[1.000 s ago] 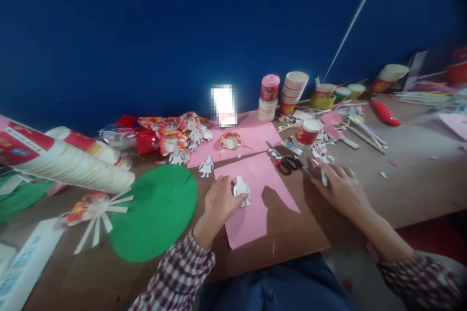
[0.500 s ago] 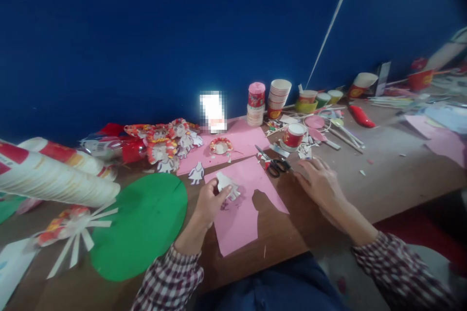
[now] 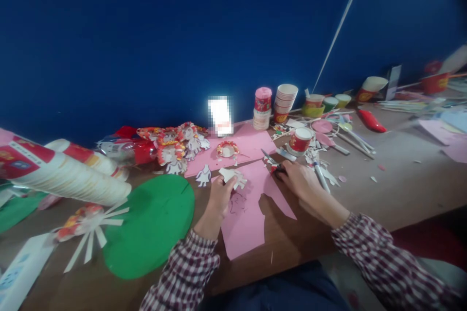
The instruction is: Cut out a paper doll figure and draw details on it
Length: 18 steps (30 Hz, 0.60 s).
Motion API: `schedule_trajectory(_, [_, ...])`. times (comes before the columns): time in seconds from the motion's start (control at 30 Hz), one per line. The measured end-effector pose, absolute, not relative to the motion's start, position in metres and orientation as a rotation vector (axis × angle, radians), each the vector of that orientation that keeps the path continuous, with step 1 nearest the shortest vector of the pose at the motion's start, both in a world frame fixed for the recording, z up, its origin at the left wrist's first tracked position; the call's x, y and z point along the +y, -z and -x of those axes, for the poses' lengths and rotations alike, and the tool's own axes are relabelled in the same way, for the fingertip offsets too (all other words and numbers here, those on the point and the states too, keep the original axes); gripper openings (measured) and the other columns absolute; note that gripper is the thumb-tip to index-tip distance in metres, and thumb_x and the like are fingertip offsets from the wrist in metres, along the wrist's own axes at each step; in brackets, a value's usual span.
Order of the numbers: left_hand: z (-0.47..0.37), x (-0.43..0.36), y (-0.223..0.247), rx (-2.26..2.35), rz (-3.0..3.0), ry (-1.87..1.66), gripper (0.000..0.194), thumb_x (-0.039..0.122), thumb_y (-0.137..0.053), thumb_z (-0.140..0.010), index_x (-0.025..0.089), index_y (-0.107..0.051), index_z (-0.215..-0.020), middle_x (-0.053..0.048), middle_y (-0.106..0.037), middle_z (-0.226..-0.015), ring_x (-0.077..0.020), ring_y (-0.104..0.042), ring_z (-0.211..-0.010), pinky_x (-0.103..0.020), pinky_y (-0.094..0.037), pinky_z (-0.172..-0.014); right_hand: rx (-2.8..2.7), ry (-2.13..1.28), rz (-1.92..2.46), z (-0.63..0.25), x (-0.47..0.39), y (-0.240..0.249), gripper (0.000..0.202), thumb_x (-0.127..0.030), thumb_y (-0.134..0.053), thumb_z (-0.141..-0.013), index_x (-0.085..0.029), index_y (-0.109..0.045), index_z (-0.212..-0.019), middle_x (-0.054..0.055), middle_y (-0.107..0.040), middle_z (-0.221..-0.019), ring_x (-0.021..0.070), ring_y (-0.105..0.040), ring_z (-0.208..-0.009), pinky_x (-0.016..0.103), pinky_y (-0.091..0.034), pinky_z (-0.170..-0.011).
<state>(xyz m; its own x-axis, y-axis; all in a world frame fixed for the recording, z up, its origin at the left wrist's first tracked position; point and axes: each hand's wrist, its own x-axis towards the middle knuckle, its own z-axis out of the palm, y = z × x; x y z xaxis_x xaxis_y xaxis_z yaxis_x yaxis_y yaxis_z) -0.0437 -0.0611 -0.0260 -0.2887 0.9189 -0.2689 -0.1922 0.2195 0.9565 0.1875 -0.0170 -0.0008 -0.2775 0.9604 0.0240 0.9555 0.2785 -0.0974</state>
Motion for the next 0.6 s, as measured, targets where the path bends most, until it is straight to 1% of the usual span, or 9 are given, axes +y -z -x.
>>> schedule_trajectory(0.1, [0.043, -0.061, 0.03, 1.404, -0.711, -1.367, 0.023, 0.034, -0.07, -0.062, 0.016, -0.056, -0.066, 0.002, -0.056, -0.061, -0.0103, -0.049, -0.056, -0.023, -0.039, -0.055, -2.428, -0.18, 1.842, -0.188, -0.011, -0.003, 0.016, -0.027, -0.051, -0.087, -0.015, -0.059, -0.094, 0.011, -0.069, -0.079, 0.0249, -0.065, -0.073, 0.029, -0.037, -0.057])
schedule_trajectory(0.2, [0.046, -0.063, 0.03, 1.394, -0.671, -1.413, 0.026, 0.036, -0.066, -0.067, 0.017, -0.05, -0.06, 0.004, -0.05, -0.058, -0.0093, -0.046, -0.056, -0.023, -0.038, -0.055, -2.295, -0.358, 1.742, -0.193, -0.005, -0.005, 0.016, -0.025, -0.054, -0.084, -0.016, -0.062, -0.095, 0.011, -0.07, -0.082, 0.0239, -0.066, -0.074, 0.03, -0.041, -0.061])
schedule_trajectory(0.27, [0.048, -0.065, 0.027, 1.389, -0.654, -1.43, 0.026, 0.037, -0.065, -0.069, 0.018, -0.05, -0.06, 0.004, -0.05, -0.059, -0.0095, -0.047, -0.058, -0.023, -0.039, -0.057, -2.153, -0.596, 1.594, -0.197, -0.002, -0.003, 0.017, -0.024, -0.055, -0.081, -0.017, -0.063, -0.094, 0.009, -0.07, -0.082, 0.0222, -0.065, -0.072, 0.03, -0.044, -0.061])
schedule_trajectory(0.33, [0.05, -0.066, 0.025, 1.376, -0.644, -1.434, 0.027, 0.039, -0.065, -0.07, 0.017, -0.051, -0.061, 0.003, -0.052, -0.062, -0.0101, -0.049, -0.06, -0.024, -0.04, -0.06, -1.942, -0.961, 1.431, -0.2, -0.002, 0.001, 0.022, -0.027, -0.056, -0.081, -0.017, -0.063, -0.099, 0.006, -0.068, -0.076, 0.0185, -0.062, -0.063, 0.029, -0.045, -0.055])
schedule_trajectory(0.43, [0.05, -0.066, 0.023, 1.352, -0.624, -1.437, 0.028, 0.04, -0.065, -0.069, 0.017, -0.05, -0.061, 0.003, -0.051, -0.062, -0.0099, -0.048, -0.059, -0.024, -0.04, -0.059, -1.571, -1.447, 1.314, -0.202, -0.004, 0.006, 0.038, -0.036, -0.062, -0.079, -0.016, -0.06, -0.111, 0.001, -0.063, -0.069, 0.0116, -0.054, -0.051, 0.021, -0.037, -0.043])
schedule_trajectory(0.5, [0.05, -0.066, 0.024, 1.346, -0.611, -1.44, 0.03, 0.041, -0.066, -0.067, 0.018, -0.048, -0.06, 0.004, -0.048, -0.059, -0.0091, -0.045, -0.057, -0.024, -0.039, -0.057, -1.452, -1.613, 1.263, -0.202, -0.008, 0.007, 0.042, -0.04, -0.067, -0.076, -0.016, -0.061, -0.11, 0.001, -0.063, -0.071, 0.0089, -0.051, -0.051, 0.019, -0.033, -0.041])
schedule_trajectory(0.6, [0.049, -0.066, 0.026, 1.352, -0.612, -1.436, 0.033, 0.041, -0.066, -0.067, 0.018, -0.045, -0.059, 0.005, -0.045, -0.058, -0.0083, -0.043, -0.055, -0.023, -0.038, -0.055, -1.4, -1.72, 1.184, -0.198, -0.014, 0.005, 0.04, -0.041, -0.068, -0.076, -0.017, -0.061, -0.107, 0.003, -0.064, -0.08, 0.0083, -0.051, -0.056, 0.017, -0.033, -0.044])
